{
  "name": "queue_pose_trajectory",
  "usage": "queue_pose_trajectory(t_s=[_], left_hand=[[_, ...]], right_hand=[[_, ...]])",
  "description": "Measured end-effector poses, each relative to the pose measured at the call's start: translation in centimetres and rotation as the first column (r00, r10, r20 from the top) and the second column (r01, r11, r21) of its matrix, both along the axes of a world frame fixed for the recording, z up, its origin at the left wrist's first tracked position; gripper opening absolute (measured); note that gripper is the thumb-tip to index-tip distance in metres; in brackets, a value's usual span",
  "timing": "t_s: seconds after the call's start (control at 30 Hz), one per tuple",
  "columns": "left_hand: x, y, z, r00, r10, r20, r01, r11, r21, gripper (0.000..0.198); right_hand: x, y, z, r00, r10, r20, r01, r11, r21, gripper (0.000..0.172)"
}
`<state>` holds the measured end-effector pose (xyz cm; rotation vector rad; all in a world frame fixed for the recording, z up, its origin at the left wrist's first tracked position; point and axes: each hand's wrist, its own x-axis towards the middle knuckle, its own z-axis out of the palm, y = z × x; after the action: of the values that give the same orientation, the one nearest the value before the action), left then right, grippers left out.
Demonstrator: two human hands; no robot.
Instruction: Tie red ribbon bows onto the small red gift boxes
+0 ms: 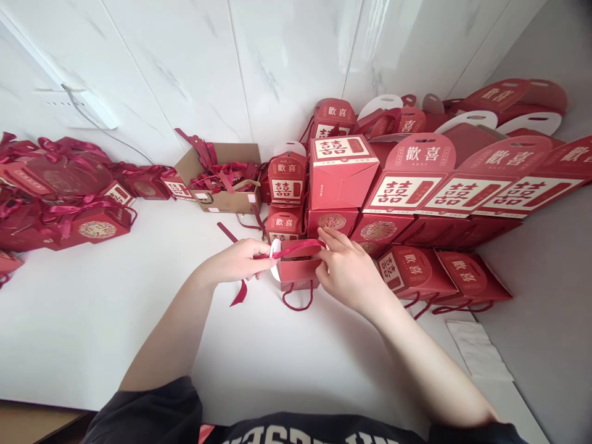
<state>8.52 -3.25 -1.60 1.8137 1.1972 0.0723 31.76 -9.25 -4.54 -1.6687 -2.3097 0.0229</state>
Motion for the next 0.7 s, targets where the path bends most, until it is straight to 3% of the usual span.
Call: queue_pose_trajectory(t_s=[0.23,0.4,0.53,0.6,0.7], left_hand=[[0.3,-0.1,-0.2,1.000,-0.018,0.007,0.018,1.000,-0.019,0.030],[0.5,-0.1,-0.3,0.999,-0.025,0.023,0.026,1.000,-0.018,0.037],[0.7,0.0,-0.5,0.998,-0.026,0.053,0.029,0.998,-0.051,0.041],[0.6,0.1,-0.7,0.995,-0.011,0.102,0.018,0.997,-0.069,0.044],[0.5,0.4,-0.9,0.982,0.031,0.184,-0.013,0.995,-0.095,0.046]], right_hand=[[1.0,-0.1,0.0,0.994,-0.057,0.091,0.049,0.995,0.084,0.025],[-0.1,0.4,-0.6,0.991,0.070,0.115,-0.088,0.983,0.163,0.019],[-1.5,0.3,-1.4,0.982,0.149,0.118,-0.156,0.986,0.059,0.017],[-1.3,0.2,-1.0,0.978,0.200,0.057,-0.201,0.980,0.013,0.018],[0.5,0.1,0.6,0.945,0.261,-0.198,-0.269,0.963,-0.014,0.018]])
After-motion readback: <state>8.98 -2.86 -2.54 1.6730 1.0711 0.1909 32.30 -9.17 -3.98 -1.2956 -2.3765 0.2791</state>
